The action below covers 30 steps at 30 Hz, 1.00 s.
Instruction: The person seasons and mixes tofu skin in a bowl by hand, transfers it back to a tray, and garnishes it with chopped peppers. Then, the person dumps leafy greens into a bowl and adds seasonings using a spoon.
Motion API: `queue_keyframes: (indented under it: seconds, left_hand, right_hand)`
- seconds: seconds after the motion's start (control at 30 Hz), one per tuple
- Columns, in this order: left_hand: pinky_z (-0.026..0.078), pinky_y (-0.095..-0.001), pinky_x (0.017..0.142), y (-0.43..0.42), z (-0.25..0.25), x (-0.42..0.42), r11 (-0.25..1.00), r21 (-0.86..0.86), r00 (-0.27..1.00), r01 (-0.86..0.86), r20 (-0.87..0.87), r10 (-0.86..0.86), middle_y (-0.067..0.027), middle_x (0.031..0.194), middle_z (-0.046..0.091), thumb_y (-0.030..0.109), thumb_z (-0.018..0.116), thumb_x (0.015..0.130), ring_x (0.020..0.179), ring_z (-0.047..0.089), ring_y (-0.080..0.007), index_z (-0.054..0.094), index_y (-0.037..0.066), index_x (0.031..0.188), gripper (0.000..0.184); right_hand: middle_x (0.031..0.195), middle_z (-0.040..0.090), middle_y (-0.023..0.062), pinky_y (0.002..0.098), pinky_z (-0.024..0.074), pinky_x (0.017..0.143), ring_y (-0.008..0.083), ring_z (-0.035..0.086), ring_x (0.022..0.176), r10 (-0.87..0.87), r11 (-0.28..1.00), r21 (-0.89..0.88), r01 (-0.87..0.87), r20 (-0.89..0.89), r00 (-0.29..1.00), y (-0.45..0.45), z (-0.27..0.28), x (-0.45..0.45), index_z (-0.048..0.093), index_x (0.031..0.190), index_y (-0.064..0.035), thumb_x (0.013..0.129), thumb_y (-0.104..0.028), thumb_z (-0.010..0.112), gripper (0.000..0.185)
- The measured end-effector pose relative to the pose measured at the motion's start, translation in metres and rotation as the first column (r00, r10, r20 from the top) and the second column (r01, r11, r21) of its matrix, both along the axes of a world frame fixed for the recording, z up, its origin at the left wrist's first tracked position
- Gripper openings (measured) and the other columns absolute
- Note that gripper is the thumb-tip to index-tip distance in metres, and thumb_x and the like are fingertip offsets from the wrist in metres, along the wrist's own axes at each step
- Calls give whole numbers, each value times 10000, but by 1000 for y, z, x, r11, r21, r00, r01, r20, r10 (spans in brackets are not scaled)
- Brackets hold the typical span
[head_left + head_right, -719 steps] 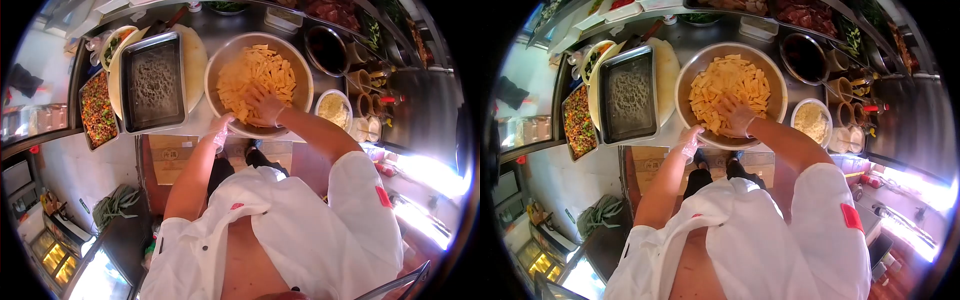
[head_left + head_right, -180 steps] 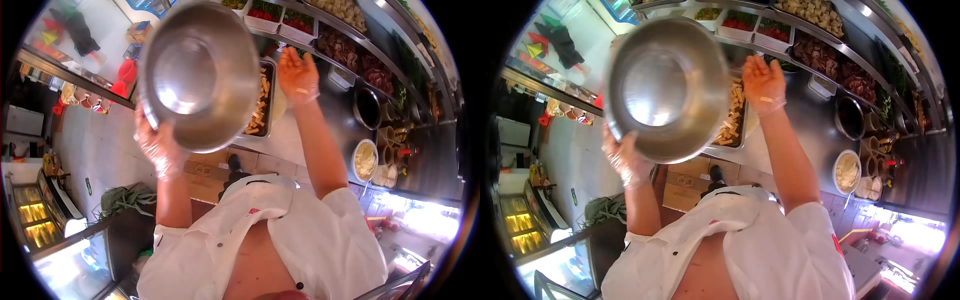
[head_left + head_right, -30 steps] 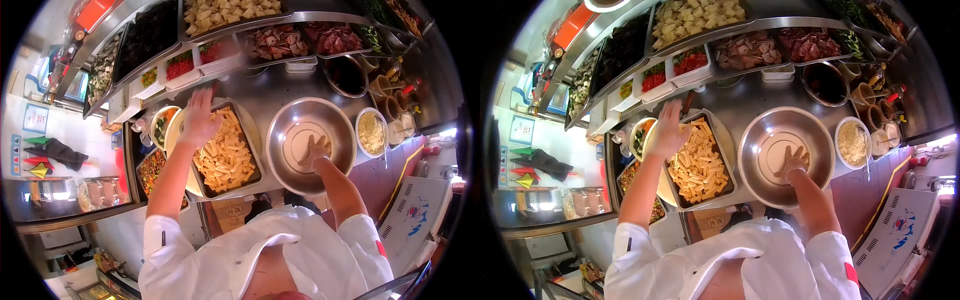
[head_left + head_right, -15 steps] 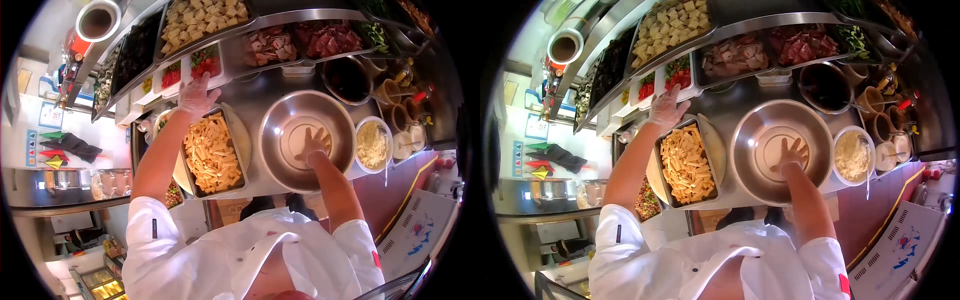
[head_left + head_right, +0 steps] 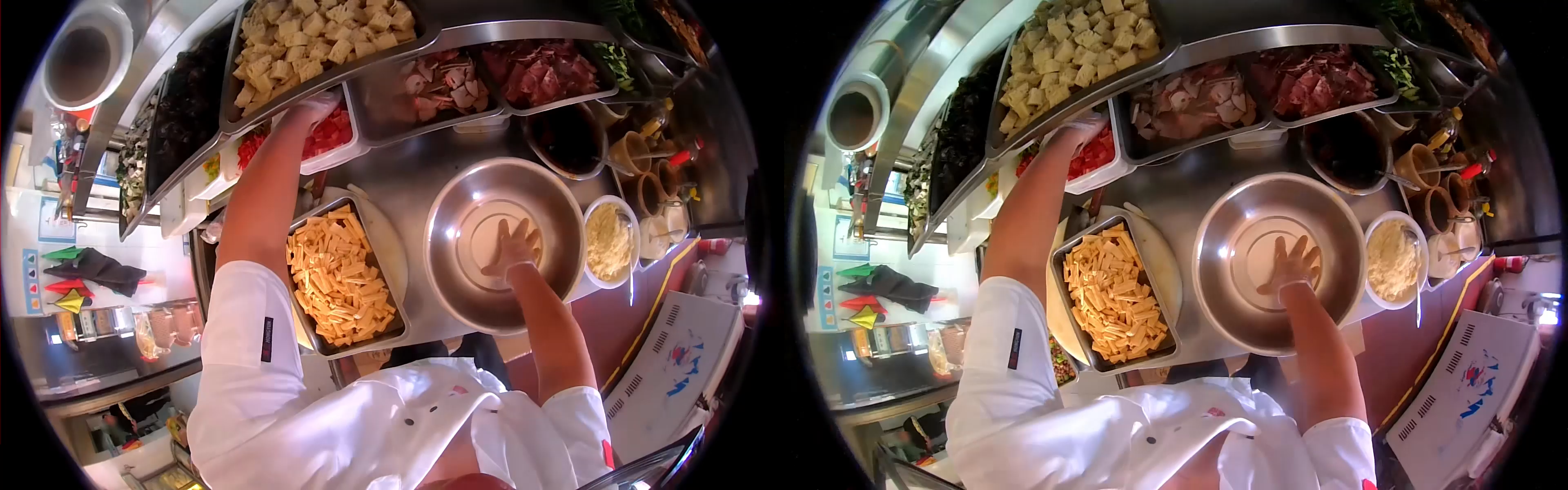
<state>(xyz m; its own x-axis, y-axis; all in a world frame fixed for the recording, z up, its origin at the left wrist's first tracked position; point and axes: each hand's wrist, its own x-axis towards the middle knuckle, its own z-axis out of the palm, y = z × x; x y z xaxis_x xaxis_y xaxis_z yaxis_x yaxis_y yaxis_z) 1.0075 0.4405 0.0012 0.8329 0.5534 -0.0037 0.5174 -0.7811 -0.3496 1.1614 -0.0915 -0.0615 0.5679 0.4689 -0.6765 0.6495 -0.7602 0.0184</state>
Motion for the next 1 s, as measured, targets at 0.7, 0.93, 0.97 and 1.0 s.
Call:
queue_keyframes:
  seconds: [0.7,0.93,0.97,1.0]
  left_hand:
    - [435,-216,498,-19,30,-36,-41,-744,29,666,-29,999,-85,1078,623,230,572,1020,740,576,-203,537,108,1180,204]
    - [396,-179,440,-141,113,-75,-221,-708,210,671,-104,972,-148,1008,594,196,569,1001,751,566,-206,588,17,1147,232]
    - [395,-173,437,-154,110,-90,-256,-673,257,694,-101,961,-148,1003,588,196,571,999,747,561,-197,590,11,1129,227]
    - [404,-174,438,-163,103,-103,-220,-654,179,724,-131,975,-146,994,585,191,561,999,752,562,-189,587,2,1126,229]
  right_hand:
    - [1652,-32,229,590,349,1134,521,48,1496,-89,995,30,90,-25,996,6,3,-13,95,1614,-242,585,-426,897,1318]
    - [1654,-64,229,549,326,1164,513,14,1502,-47,997,-57,47,-6,999,9,10,-18,17,1618,-240,634,-464,865,1318]
    - [1654,-64,230,545,321,1168,511,10,1503,-42,997,-60,42,-1,999,7,6,-20,12,1618,-241,638,-469,862,1317]
    - [1656,-56,222,548,333,1160,505,25,1505,-34,998,-56,35,13,999,6,2,-20,15,1618,-248,643,-482,859,1311]
